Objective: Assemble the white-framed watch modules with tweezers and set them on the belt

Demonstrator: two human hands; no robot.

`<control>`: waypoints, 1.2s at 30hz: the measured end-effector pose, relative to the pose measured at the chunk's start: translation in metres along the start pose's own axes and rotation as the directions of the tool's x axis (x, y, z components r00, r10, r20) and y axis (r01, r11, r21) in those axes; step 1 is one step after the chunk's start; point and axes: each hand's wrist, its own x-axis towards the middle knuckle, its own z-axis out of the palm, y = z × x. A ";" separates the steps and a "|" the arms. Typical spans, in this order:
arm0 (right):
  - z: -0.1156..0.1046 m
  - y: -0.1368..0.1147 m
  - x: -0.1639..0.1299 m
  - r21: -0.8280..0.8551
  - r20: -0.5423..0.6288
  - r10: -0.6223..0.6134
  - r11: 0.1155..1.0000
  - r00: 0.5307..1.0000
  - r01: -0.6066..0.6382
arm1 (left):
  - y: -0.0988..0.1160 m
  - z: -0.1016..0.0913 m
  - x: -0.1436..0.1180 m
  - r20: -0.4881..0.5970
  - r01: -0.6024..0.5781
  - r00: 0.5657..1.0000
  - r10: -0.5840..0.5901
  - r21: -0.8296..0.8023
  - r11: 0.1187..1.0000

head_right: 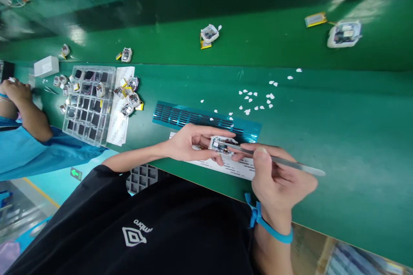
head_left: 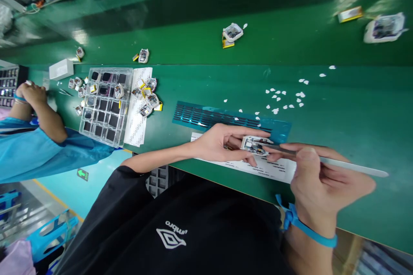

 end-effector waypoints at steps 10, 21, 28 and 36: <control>0.001 -0.001 0.002 -0.036 -0.003 -0.063 0.997 0.998 0.063 | 0.001 0.000 0.000 -0.009 0.005 1.000 -0.005 -0.001 1.000; -0.020 0.003 0.004 -0.022 0.013 -0.199 0.980 0.980 0.199 | 0.003 0.000 0.001 -0.084 -0.034 0.995 0.057 0.253 0.967; -0.037 0.008 0.028 -0.232 0.353 -0.201 0.927 0.914 0.293 | 0.000 -0.008 0.007 0.237 -0.324 0.936 0.259 0.869 0.374; -0.038 0.018 0.036 -0.253 0.392 -0.228 0.904 0.891 0.343 | -0.009 -0.007 0.012 0.298 -0.318 0.925 0.235 0.946 0.055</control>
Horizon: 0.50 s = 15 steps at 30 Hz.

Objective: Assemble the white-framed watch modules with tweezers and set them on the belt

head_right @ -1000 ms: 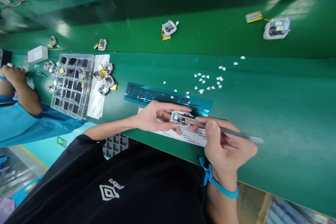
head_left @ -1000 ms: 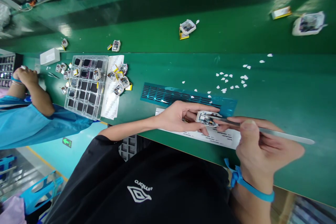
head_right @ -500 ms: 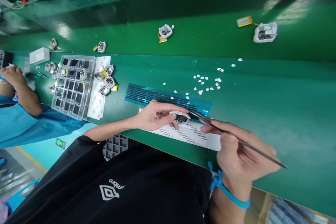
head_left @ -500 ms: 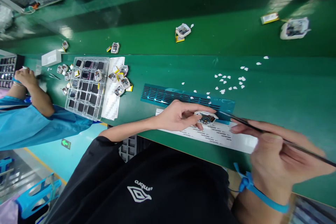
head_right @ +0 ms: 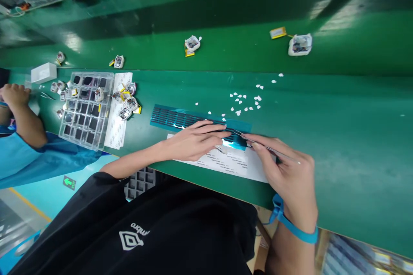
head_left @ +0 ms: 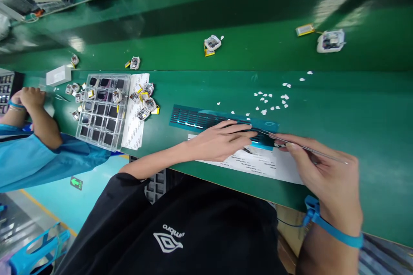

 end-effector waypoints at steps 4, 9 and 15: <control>-0.004 0.006 0.008 -0.004 0.060 -0.057 0.998 0.997 0.058 | -0.009 0.006 0.001 -0.009 -0.001 1.000 0.000 -0.099 0.995; -0.004 0.008 0.015 -0.016 0.068 -0.245 0.969 0.967 0.247 | -0.012 0.009 0.002 -0.039 0.019 0.999 -0.026 -0.170 0.985; -0.016 -0.002 0.031 -0.239 -0.091 -0.410 0.894 0.907 0.380 | -0.012 0.009 0.004 -0.030 0.012 0.999 -0.017 -0.165 0.986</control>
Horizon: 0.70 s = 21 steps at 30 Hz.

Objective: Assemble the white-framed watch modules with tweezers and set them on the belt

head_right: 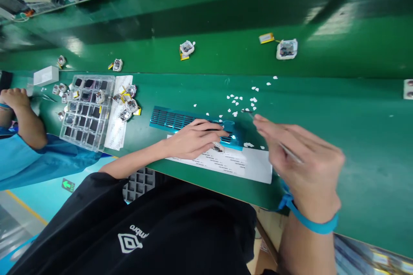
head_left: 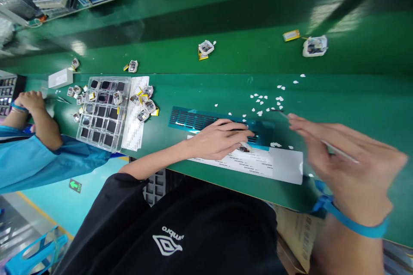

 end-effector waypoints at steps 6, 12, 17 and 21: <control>0.008 -0.007 0.030 0.037 -0.149 -0.057 0.997 0.987 0.063 | 0.002 -0.010 -0.006 -0.228 -0.249 0.954 0.195 -0.237 0.939; 0.029 -0.008 0.033 0.078 -0.203 -0.129 0.986 0.971 0.147 | 0.005 -0.043 -0.008 -0.529 -0.039 0.509 -0.679 -0.802 0.596; 0.032 -0.016 0.030 0.086 -0.194 -0.176 0.977 0.965 0.196 | -0.007 -0.051 -0.002 0.060 -0.009 0.611 -0.789 -0.996 -0.083; 0.030 -0.020 0.026 0.103 -0.125 -0.221 0.967 0.967 0.234 | -0.005 -0.043 -0.001 0.088 0.013 0.625 -0.776 -0.995 -0.102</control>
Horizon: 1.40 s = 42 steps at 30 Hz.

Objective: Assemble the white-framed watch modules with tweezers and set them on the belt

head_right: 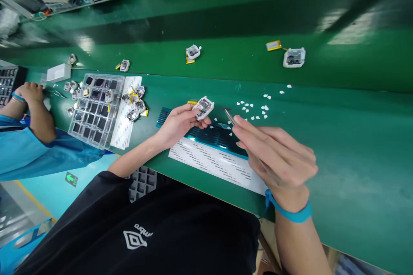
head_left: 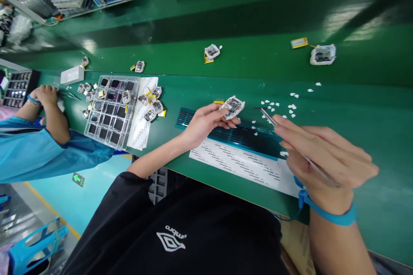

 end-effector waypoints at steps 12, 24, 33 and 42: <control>-0.002 -0.008 0.006 0.022 0.142 -0.101 0.995 0.985 0.099 | -0.003 0.000 -0.001 -0.036 0.065 0.997 -0.066 -0.042 0.997; 0.010 -0.012 0.003 -0.072 0.229 -0.117 0.988 0.966 0.136 | -0.002 0.009 -0.007 -0.228 0.010 0.973 -0.033 -0.102 0.995; 0.007 -0.011 -0.004 -0.109 0.329 -0.074 0.987 0.941 0.116 | -0.005 0.011 -0.009 -0.222 0.030 0.974 -0.050 -0.090 0.995; 0.009 -0.014 -0.002 -0.093 0.351 -0.131 0.981 0.927 0.173 | -0.006 0.011 -0.008 -0.227 0.039 0.972 -0.061 -0.100 0.994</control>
